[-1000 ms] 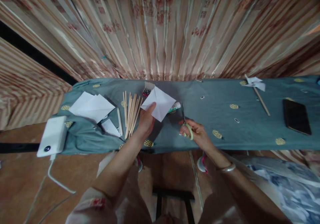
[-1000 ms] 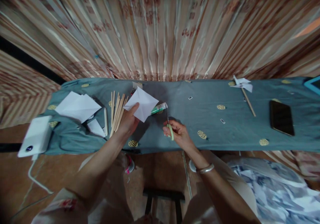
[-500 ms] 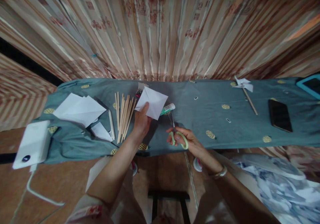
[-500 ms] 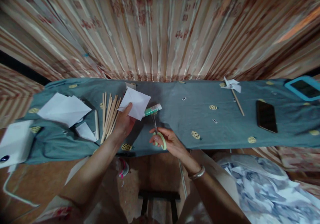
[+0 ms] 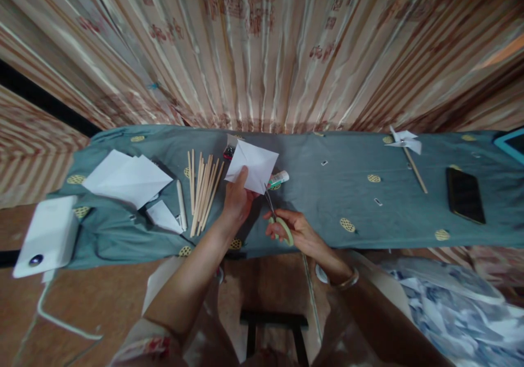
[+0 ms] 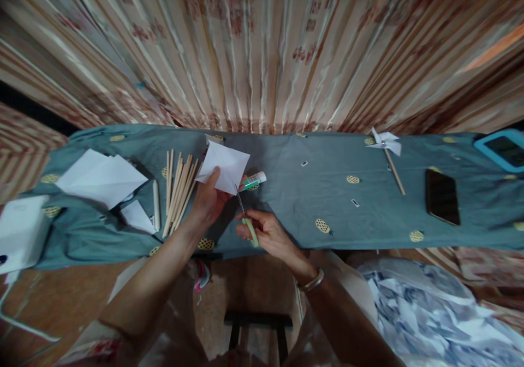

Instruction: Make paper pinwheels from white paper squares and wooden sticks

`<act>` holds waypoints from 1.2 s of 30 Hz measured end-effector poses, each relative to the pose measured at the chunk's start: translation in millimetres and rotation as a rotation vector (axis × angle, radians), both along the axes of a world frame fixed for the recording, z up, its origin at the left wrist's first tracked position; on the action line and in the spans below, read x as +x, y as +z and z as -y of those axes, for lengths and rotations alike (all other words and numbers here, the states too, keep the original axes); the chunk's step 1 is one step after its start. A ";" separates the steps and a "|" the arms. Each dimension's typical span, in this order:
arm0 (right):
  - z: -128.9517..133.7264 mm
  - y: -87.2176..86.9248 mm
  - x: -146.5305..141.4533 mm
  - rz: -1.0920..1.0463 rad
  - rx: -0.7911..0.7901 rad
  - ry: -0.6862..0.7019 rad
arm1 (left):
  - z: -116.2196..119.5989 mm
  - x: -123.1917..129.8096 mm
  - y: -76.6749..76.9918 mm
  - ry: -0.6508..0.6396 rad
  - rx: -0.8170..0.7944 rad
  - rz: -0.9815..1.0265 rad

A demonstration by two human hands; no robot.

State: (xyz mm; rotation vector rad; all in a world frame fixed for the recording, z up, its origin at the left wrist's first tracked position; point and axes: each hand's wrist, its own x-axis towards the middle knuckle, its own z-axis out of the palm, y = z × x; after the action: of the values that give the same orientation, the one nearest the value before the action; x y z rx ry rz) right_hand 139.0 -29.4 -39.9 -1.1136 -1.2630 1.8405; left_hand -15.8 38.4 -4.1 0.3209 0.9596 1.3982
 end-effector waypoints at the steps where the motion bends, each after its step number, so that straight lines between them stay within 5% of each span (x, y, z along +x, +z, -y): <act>1: -0.3 0.1 -0.3 0.000 0.001 -0.003 | 0.3 0.3 0.7 -0.007 -0.004 0.004; 17: -0.7 -1.7 -3.8 -0.014 -0.025 -0.077 | -1.0 1.6 -16.4 -0.014 0.044 -0.011; 36: -0.7 0.2 -5.7 0.008 -0.026 -0.108 | 3.1 4.5 -11.2 -0.019 0.002 -0.003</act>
State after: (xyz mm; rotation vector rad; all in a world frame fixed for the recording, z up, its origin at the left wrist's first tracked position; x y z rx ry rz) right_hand 133.3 -28.7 -39.7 -1.1803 -1.1638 1.7784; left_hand -11.3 35.3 -15.3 0.3332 0.9554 1.3822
